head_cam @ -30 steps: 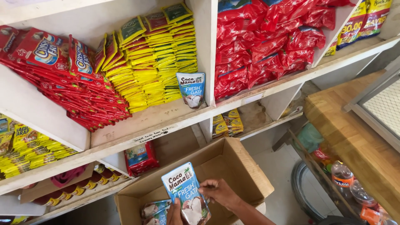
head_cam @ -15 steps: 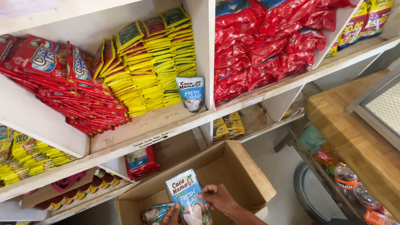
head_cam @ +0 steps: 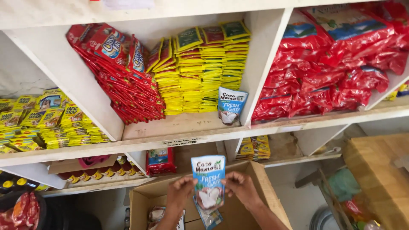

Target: The person stocks grocery shelves with small pouches of coconut milk from a cardboard box.

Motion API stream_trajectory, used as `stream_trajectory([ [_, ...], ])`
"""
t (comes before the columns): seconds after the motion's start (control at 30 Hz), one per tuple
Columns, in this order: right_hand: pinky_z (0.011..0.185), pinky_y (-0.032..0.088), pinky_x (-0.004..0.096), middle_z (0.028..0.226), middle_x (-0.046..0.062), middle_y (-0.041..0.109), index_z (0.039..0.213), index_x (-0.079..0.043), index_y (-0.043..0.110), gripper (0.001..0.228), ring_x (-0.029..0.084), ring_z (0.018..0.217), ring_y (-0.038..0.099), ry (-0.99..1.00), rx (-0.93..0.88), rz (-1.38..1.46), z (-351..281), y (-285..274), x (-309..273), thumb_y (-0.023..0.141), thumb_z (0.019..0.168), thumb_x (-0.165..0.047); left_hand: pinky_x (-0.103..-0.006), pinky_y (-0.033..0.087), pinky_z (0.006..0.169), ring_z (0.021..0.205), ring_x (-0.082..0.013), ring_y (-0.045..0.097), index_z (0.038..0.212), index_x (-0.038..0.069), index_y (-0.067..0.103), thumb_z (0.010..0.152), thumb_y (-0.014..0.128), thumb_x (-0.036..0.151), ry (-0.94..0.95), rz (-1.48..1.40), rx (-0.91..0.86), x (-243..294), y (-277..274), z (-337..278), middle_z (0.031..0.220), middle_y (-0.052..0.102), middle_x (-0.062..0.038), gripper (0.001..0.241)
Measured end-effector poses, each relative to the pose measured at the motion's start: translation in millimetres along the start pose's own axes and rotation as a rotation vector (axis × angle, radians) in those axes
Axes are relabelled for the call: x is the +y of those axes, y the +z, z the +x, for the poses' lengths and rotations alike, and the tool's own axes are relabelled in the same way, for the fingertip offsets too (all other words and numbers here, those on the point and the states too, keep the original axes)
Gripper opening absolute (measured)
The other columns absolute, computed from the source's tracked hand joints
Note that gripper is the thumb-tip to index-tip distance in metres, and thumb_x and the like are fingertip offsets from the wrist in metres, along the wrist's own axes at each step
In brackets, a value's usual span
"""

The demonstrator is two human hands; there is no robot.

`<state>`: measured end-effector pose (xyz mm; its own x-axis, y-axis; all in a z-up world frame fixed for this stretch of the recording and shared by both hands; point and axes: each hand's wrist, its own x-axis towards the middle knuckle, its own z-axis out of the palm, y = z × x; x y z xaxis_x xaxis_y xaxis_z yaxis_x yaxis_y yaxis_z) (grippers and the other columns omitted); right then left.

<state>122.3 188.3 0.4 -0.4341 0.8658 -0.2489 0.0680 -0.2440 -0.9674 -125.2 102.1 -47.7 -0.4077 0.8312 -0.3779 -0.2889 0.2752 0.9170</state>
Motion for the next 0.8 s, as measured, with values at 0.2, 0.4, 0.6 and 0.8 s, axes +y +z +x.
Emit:
stream_trajectory([
  [0.2,0.052,0.054,0.024,0.070,0.005,0.072,0.092,0.000,0.075,0.014,0.009,0.058,0.064,-0.304,0.027,-0.110,67.2,-8.0,-90.6,0.076,0.090,-0.014,-0.0231,0.045,0.048,0.056,-0.0086,0.060,0.102,0.003,0.078,0.088,0.077,0.019,0.246,0.125,-0.089,149.4,33.5,41.3,0.075,0.073,-0.003,0.021],
  [0.4,0.053,0.053,0.023,0.074,0.001,0.069,0.093,-0.001,0.075,0.015,0.005,0.064,0.061,-0.499,0.188,-0.156,126.7,-2.0,-170.3,0.078,0.090,-0.015,-0.0260,0.057,0.054,0.058,-0.0115,0.065,0.101,0.000,0.074,0.089,0.076,0.018,0.399,0.051,-0.185,237.2,63.0,117.2,0.075,0.073,-0.007,0.021],
  [0.6,0.052,0.052,0.022,0.076,0.003,0.074,0.099,-0.003,0.075,0.015,0.006,0.059,0.064,-0.384,0.262,-0.053,175.9,-3.1,-161.8,0.075,0.093,-0.017,-0.0263,0.060,0.060,0.063,-0.0120,0.068,0.100,-0.002,0.073,0.091,0.076,0.017,0.423,-0.067,-0.276,213.2,86.6,217.0,0.080,0.072,-0.005,0.021],
  [0.8,0.052,0.052,0.022,0.082,0.007,0.079,0.102,-0.002,0.076,0.018,0.007,0.061,0.067,-0.311,0.294,-0.049,196.8,-6.4,-134.0,0.071,0.096,-0.018,-0.0260,0.059,0.059,0.063,-0.0118,0.067,0.100,-0.004,0.074,0.093,0.076,0.014,0.414,-0.062,-0.275,177.6,95.5,265.4,0.079,0.072,-0.007,0.020],
])
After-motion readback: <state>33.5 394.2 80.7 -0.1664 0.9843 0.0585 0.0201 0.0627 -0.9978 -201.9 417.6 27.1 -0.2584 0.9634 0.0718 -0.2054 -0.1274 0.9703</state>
